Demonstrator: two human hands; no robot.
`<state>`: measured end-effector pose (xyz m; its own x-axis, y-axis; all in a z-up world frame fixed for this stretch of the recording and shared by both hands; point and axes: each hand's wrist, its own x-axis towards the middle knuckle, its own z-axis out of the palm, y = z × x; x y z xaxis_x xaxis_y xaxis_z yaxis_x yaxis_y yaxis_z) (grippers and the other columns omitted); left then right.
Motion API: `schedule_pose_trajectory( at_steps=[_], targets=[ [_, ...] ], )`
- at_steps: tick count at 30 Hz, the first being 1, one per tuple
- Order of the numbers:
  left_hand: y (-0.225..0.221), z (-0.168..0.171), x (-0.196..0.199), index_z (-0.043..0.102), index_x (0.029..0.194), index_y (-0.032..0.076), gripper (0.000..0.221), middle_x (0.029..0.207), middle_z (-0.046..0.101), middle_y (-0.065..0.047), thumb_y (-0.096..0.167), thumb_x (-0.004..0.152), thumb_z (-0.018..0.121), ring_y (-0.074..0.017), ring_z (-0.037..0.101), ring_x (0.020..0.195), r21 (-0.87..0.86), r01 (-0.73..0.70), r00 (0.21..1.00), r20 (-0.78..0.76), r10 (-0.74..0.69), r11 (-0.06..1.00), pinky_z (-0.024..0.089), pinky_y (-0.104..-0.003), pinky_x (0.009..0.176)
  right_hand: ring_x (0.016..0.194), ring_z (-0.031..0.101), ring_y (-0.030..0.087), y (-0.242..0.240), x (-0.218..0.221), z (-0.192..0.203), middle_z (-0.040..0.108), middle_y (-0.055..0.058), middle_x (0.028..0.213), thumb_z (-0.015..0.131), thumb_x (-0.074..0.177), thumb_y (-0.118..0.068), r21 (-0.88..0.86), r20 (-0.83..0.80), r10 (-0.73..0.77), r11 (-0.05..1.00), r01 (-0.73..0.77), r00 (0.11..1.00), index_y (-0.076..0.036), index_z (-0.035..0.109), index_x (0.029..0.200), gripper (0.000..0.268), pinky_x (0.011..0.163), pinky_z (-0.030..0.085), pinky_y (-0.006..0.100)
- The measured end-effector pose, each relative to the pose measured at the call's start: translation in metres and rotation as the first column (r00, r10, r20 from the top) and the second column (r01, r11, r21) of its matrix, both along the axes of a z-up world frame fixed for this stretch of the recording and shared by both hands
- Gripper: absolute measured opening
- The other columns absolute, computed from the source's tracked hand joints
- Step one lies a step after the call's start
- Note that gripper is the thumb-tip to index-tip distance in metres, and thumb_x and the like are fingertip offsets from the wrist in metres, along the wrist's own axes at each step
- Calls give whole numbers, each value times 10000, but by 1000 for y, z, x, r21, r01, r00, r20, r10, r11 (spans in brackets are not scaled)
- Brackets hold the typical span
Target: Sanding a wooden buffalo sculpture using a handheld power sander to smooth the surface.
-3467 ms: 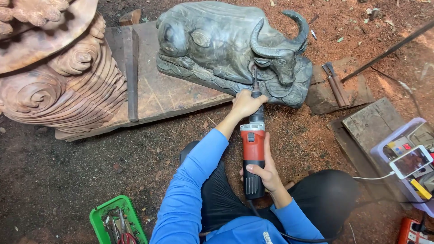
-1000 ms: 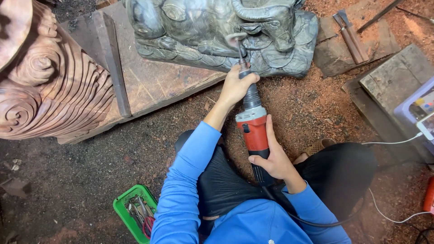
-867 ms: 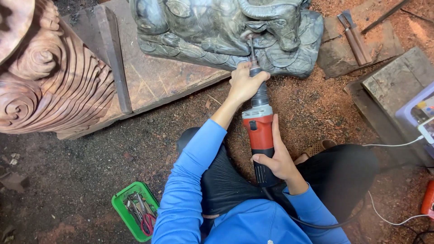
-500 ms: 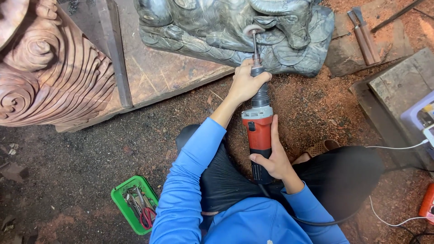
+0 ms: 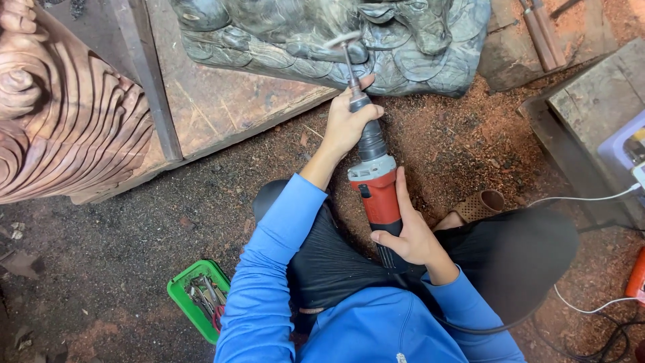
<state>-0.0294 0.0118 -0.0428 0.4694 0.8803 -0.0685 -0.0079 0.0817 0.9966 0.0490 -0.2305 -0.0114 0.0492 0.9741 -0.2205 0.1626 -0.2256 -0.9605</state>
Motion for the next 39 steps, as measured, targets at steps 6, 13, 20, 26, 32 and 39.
schedule_pose_trajectory(
  at_steps=[6, 13, 20, 26, 32, 39],
  targets=[
    [1, -9, 3, 777, 956, -13, 410, 1255, 610, -147, 298, 696, 840, -318, 645, 1120, 17, -17, 997, -72, 18, 1000, 490, -433, 988, 1086, 669, 479, 3, -9, -11, 559, 336, 1352, 795, 778, -146, 49, -76, -35, 998, 39, 996, -155, -106, 1638, 1246, 829, 514, 600],
    [3, 37, 11, 801, 884, 47, 394, 1262, 621, -83, 373, 664, 816, -317, 671, 1129, 64, 23, 926, -378, 3, 998, 509, -453, 999, 848, 774, 331, 13, -33, 6, 660, 252, 1137, 729, 829, -48, 159, -308, -102, 975, 157, 946, -182, -157, 1620, 1195, 713, 651, 448],
    [17, 37, 15, 782, 858, 45, 386, 1070, 656, -96, 377, 661, 788, -331, 724, 937, 2, 16, 921, -389, -13, 1000, 547, -452, 858, 771, 785, 334, 29, -42, 20, 685, 246, 1024, 722, 823, -45, 179, -435, -114, 961, 210, 893, -193, -141, 1616, 1182, 623, 684, 432],
    [20, 51, 14, 724, 749, 107, 297, 831, 692, -93, 382, 646, 771, -297, 727, 827, -86, 13, 928, -370, -44, 996, 547, -423, 748, 781, 784, 351, 37, -42, 14, 680, 256, 1033, 731, 825, -79, 191, -408, -95, 964, 187, 908, -187, -173, 1607, 1201, 637, 691, 455],
    [26, 58, 16, 728, 765, 92, 252, 865, 690, -124, 324, 676, 764, -301, 711, 825, -104, 17, 954, -297, -47, 994, 556, -431, 757, 816, 781, 367, 42, -31, 6, 659, 269, 1124, 763, 814, -144, 227, -230, -107, 961, 160, 967, -177, -140, 1621, 1212, 715, 675, 499],
    [31, 42, 24, 664, 671, 102, 196, 792, 640, -106, 281, 701, 737, -292, 679, 783, -81, 21, 976, -216, -38, 997, 525, -419, 706, 1388, 413, 496, 44, -32, 5, 291, 339, 1576, 813, 754, -241, 171, -66, -141, 974, 151, 988, -167, -160, 1630, 1311, 1071, 313, 636]
  ],
)
